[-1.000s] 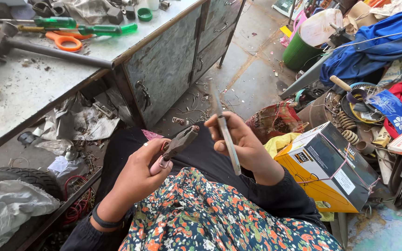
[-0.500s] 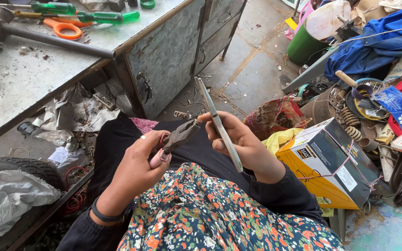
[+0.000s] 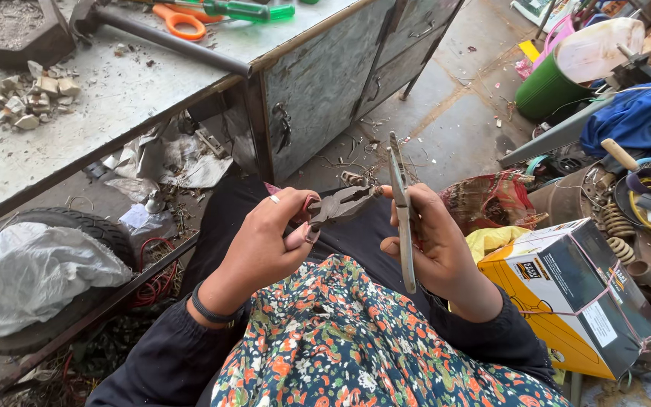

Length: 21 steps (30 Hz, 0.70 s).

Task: The person sits on the floor and uses two pairs of pliers to manipulate a small electrical component, repeatedly gripping, twisting, and adjusting it. The person occasionally reaches for additional components on a nearby workbench.

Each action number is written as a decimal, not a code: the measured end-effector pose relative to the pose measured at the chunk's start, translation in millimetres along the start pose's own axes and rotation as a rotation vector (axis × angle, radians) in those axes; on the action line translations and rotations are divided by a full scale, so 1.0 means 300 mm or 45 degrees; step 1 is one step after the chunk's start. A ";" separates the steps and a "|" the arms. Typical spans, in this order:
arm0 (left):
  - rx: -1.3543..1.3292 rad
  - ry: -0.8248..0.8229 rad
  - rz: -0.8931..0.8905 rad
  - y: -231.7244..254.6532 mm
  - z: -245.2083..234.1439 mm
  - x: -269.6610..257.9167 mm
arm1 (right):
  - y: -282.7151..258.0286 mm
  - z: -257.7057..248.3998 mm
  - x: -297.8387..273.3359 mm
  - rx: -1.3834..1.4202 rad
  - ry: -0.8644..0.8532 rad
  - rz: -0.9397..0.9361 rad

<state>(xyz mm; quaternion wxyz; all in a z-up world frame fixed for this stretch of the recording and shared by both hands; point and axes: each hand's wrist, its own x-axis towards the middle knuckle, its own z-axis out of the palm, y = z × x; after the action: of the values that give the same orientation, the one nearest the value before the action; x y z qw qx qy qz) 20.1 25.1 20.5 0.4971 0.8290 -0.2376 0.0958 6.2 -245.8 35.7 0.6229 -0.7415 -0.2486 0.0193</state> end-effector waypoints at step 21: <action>0.352 0.136 0.235 -0.027 -0.057 0.010 | -0.079 0.016 0.011 -0.511 -0.160 -0.197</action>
<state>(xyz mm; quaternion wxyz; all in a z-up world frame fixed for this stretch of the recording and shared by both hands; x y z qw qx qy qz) 28.1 42.2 23.8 0.3795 0.8578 -0.2705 0.2168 -0.8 -237.6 57.7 0.4456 -0.8268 -0.3419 -0.0321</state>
